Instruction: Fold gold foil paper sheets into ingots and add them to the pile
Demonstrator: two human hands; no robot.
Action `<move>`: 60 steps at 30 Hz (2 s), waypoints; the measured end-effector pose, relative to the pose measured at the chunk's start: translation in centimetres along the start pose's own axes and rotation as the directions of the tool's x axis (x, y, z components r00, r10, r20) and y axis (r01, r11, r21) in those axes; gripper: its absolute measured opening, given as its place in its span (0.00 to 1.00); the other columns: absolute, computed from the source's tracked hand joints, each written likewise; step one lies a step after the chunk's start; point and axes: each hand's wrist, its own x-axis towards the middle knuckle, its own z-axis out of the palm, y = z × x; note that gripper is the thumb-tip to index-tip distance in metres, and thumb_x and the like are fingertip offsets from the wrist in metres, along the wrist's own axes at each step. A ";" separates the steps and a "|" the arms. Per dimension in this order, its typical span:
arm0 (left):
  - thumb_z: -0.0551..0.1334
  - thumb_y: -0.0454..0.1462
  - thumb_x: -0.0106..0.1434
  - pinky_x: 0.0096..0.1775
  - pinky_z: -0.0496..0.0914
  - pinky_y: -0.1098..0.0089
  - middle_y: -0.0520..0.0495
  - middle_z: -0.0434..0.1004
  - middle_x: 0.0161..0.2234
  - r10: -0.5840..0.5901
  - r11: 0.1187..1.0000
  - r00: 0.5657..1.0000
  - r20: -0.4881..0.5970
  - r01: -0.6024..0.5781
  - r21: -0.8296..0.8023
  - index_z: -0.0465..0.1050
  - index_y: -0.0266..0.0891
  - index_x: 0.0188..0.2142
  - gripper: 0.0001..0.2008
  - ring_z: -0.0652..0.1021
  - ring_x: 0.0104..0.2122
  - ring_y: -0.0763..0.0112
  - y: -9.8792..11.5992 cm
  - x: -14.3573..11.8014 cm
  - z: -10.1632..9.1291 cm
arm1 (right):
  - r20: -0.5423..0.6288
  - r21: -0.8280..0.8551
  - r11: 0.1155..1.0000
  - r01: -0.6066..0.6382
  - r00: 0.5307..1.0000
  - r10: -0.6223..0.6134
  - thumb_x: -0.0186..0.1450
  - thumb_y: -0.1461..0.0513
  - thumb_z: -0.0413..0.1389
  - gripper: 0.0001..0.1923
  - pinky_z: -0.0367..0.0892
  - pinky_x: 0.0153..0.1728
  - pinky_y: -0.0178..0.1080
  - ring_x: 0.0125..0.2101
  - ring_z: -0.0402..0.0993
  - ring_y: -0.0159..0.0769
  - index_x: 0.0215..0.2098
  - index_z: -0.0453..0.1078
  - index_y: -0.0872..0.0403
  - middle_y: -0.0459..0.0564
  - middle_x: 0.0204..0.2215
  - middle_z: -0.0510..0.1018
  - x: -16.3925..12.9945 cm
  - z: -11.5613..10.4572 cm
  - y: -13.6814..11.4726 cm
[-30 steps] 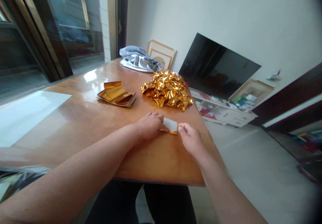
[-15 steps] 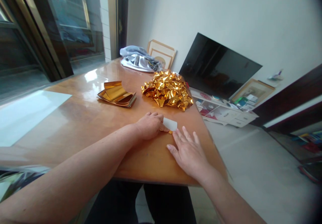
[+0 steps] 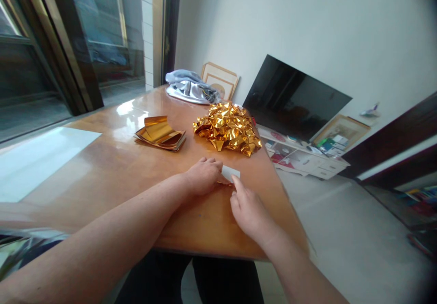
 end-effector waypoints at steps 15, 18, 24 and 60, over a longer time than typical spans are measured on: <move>0.57 0.39 0.63 0.48 0.63 0.57 0.47 0.76 0.42 -0.198 0.967 0.977 0.083 0.209 -0.143 0.79 0.48 0.36 0.10 0.73 0.45 0.58 -2.2 -0.7 -0.4 | 0.143 -0.346 0.928 0.135 0.986 -0.090 0.68 0.72 0.40 0.29 0.62 0.59 0.42 0.62 0.65 0.46 0.66 0.60 0.64 0.65 0.62 0.67 0.8 1.0 -1.1; 0.58 0.36 0.61 0.49 0.62 0.56 0.48 0.78 0.42 -0.235 0.955 0.964 0.126 0.253 -0.155 0.80 0.50 0.37 0.12 0.73 0.46 0.58 -2.5 -0.9 -1.0 | 0.174 -0.415 0.894 0.171 0.979 -0.107 0.68 0.71 0.41 0.28 0.65 0.55 0.43 0.58 0.69 0.48 0.66 0.60 0.64 0.67 0.60 0.69 0.9 0.4 -1.6; 0.59 0.35 0.59 0.50 0.62 0.55 0.50 0.82 0.39 -0.258 0.936 0.950 0.177 0.291 -0.200 0.82 0.52 0.37 0.13 0.75 0.45 0.57 -2.7 -1.0 -1.7 | 0.220 -0.476 0.850 0.223 0.967 -0.130 0.67 0.71 0.43 0.30 0.68 0.43 0.42 0.47 0.76 0.48 0.67 0.58 0.60 0.67 0.54 0.73 1.1 -0.5 -2.3; 0.60 0.37 0.56 0.52 0.63 0.51 0.52 0.84 0.39 -0.320 0.897 0.929 0.188 0.361 -0.255 0.82 0.53 0.38 0.14 0.77 0.44 0.57 -2.8 -0.7 -1.2 | 0.247 -0.462 0.787 0.408 0.912 -0.328 0.67 0.68 0.47 0.25 0.66 0.39 0.42 0.41 0.71 0.45 0.63 0.63 0.54 0.57 0.46 0.74 2.8 -0.8 -3.3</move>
